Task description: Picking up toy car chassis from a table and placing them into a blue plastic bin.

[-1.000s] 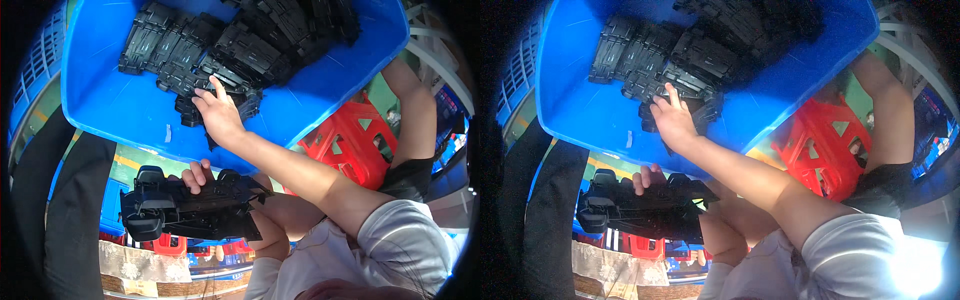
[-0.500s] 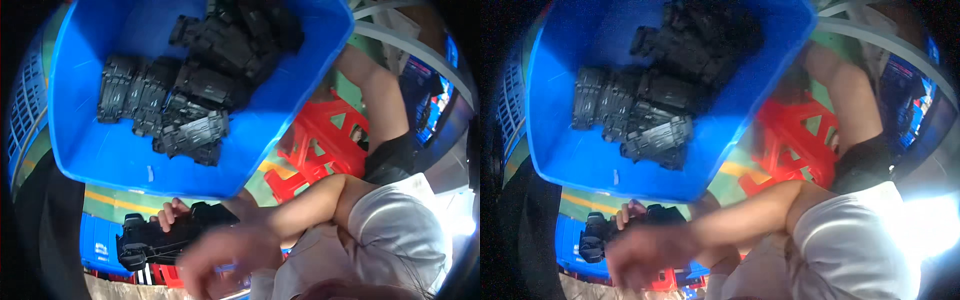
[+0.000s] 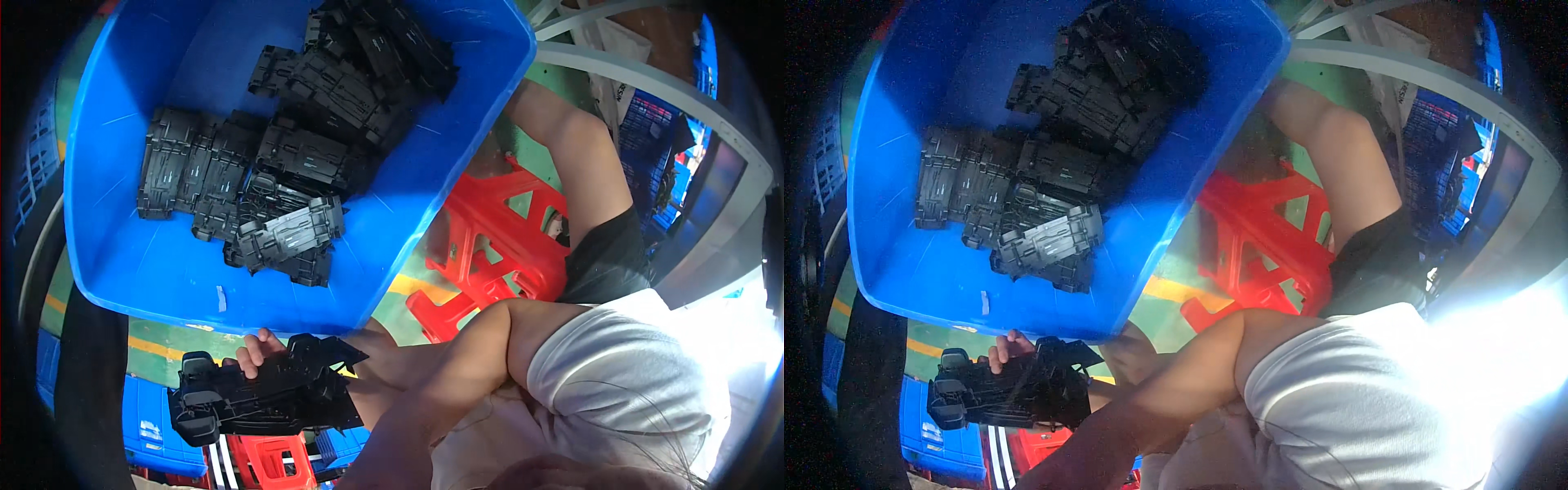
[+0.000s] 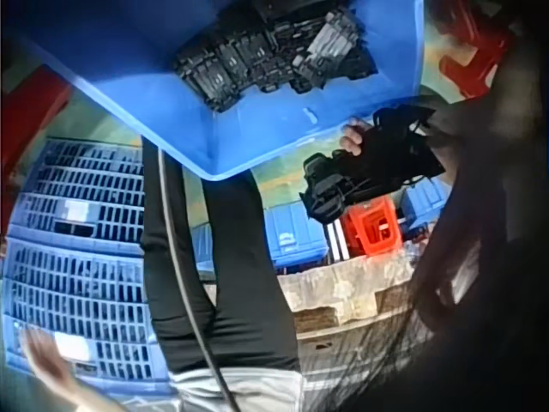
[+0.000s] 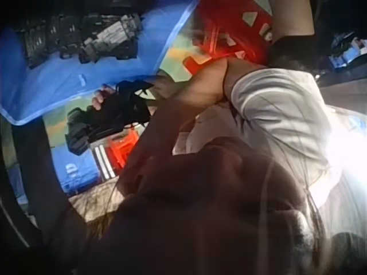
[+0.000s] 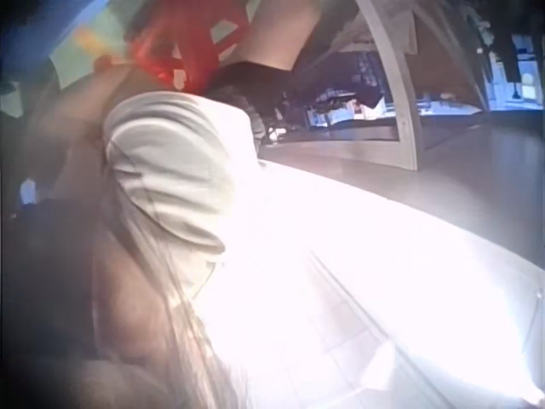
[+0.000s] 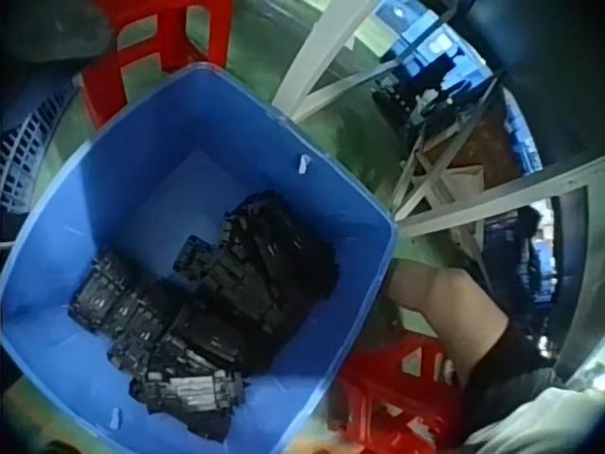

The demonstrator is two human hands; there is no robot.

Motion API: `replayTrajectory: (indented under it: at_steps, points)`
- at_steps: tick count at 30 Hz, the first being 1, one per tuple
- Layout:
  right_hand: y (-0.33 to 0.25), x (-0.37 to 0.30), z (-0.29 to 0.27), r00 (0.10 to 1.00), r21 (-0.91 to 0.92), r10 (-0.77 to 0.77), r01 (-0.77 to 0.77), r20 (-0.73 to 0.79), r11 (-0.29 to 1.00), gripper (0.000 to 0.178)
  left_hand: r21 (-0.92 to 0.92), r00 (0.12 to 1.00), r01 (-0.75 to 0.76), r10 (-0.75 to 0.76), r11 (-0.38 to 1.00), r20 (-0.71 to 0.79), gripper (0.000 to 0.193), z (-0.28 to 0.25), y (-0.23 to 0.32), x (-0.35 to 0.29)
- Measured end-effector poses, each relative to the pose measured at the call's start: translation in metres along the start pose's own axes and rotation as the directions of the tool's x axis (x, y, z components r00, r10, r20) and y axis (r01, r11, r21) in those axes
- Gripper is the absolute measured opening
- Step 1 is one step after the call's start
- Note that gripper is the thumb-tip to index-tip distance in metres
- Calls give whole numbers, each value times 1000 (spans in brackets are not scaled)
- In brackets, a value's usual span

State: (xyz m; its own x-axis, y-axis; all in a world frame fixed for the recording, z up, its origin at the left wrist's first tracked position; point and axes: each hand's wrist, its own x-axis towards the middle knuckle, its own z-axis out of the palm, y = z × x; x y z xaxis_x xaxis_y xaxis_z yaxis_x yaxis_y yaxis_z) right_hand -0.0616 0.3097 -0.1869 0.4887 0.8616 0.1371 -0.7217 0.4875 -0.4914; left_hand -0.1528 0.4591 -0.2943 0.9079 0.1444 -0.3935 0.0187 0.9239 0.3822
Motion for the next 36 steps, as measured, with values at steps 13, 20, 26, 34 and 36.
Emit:
replayTrajectory:
  at_steps: [13,20,26,34,36]
  points:
    - [21,13,22,992,43,-81,78,93,996,22,12,994,109,-108,994,-28,17,-6,2,2]
    - [27,16,24,983,85,-120,109,142,990,24,-64,986,157,-153,986,71,14,-40,9,4]
    - [13,6,14,970,142,-137,109,201,984,27,-123,978,172,-154,977,141,14,-67,21,-4]
    - [-4,-96,-176,529,-436,-557,-847,-640,-303,39,-200,988,-59,85,978,128,11,-20,-4,-11]
    - [0,-101,-197,423,-331,-557,-906,-715,-263,53,-196,984,-63,94,979,150,12,-19,-8,-5]
